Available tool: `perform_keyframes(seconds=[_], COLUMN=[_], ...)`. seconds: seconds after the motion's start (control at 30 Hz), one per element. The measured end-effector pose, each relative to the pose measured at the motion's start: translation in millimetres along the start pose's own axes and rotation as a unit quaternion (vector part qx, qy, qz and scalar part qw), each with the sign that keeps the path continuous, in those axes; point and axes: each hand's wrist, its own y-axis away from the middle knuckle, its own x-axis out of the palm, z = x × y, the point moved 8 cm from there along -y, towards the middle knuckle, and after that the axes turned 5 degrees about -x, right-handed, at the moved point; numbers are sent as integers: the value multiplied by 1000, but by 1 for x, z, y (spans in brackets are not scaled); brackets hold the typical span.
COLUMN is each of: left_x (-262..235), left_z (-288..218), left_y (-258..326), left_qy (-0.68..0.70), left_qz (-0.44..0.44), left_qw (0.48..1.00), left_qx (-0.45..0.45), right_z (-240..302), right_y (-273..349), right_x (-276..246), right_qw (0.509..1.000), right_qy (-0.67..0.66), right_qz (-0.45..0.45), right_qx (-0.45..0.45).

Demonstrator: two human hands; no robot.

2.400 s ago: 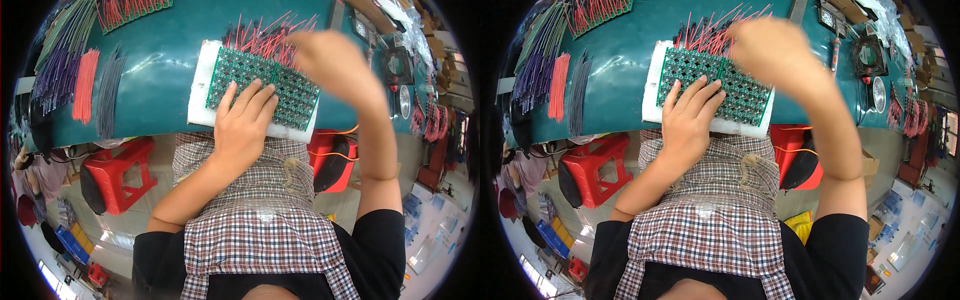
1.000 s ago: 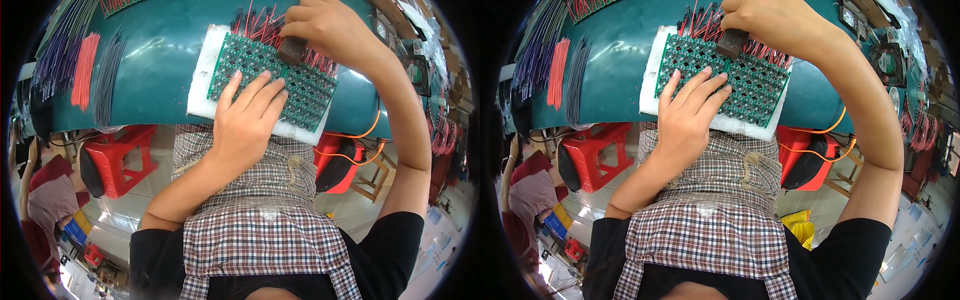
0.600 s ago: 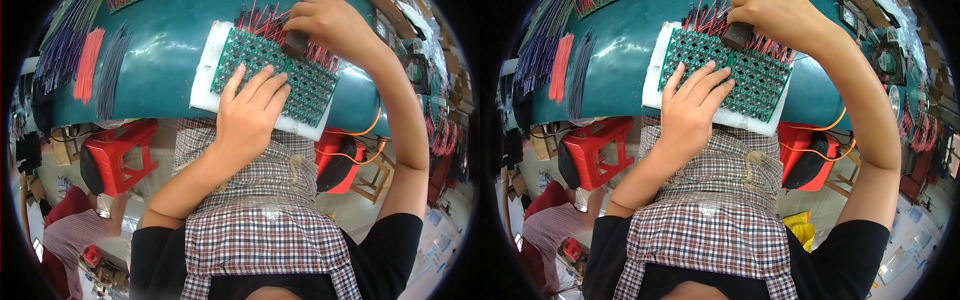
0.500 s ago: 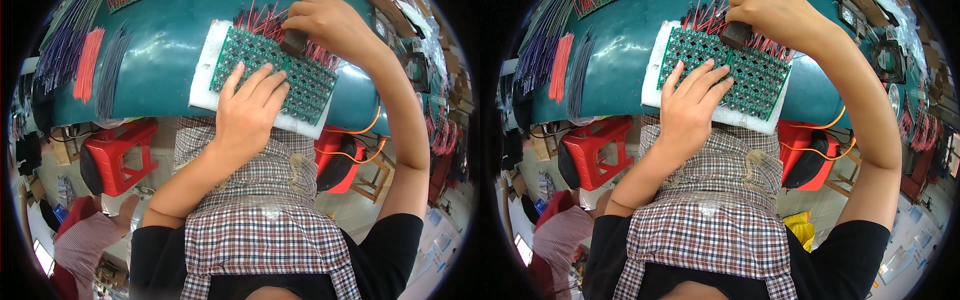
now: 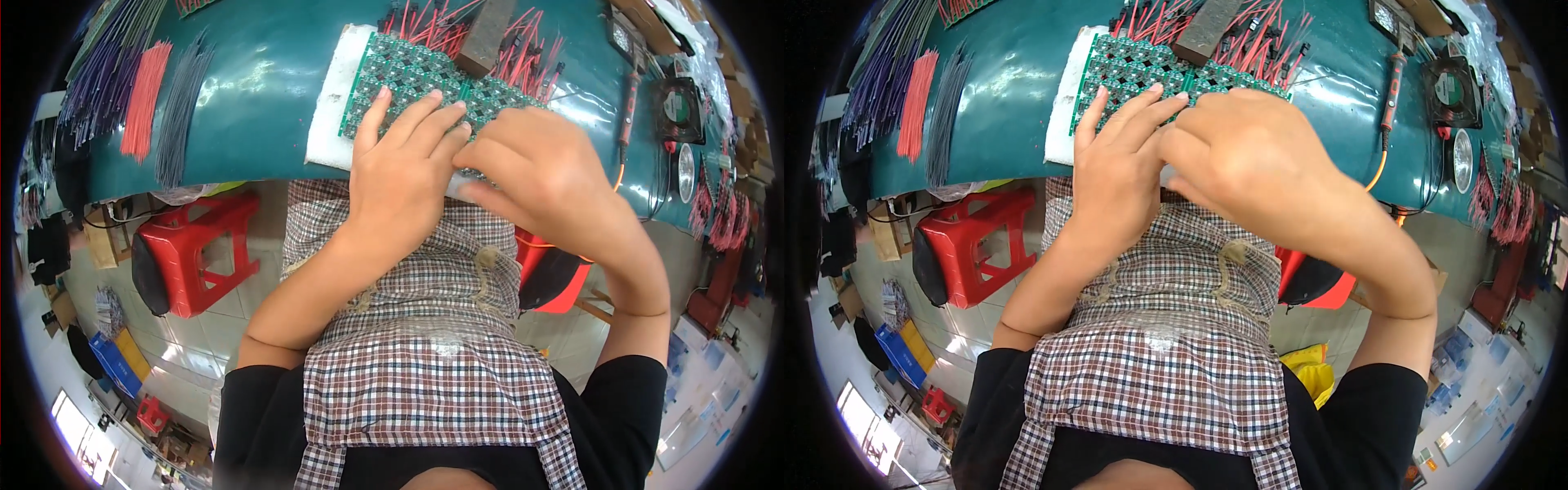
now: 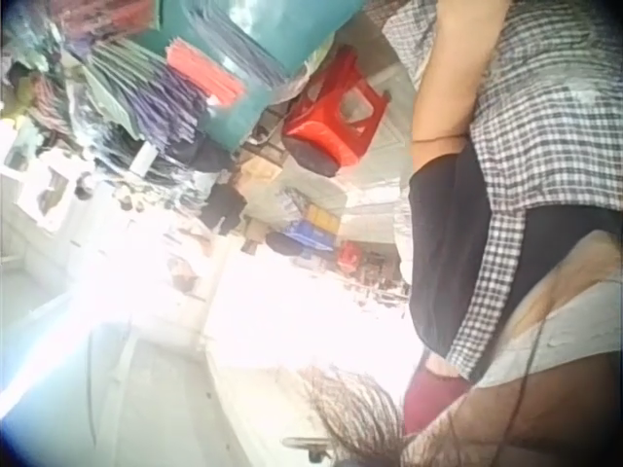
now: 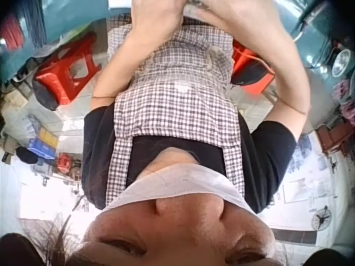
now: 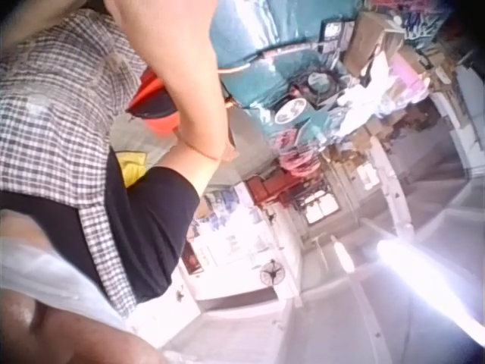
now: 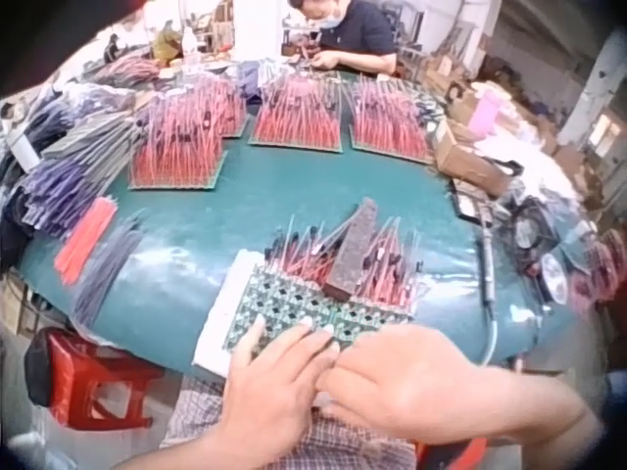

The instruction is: The person solders red wires and black wires onto multiple printed circuit boards using a soldering iron.

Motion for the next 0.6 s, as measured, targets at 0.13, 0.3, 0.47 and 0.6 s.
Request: perform_keyframes(seconds=[0.13,0.3,0.47,0.6], left_x=[3,-3,-9,-8], left_z=[-1,-15,-35,-36], left_y=[0,0,5,10], left_qy=[-11,-45,-8,110], left_qz=[9,-6,41,73], left_qw=[1000,999,999,991], left_qx=[-5,12,11,-10], right_z=[3,7,20,18], right_y=[13,28,42,54], right_x=[-1,-8,-11,-16], right_qw=[999,995,987,980], right_qy=[-17,-48,-94,-139], right_qz=[-47,-79,-125,-134], right_qx=[2,26,44,43])
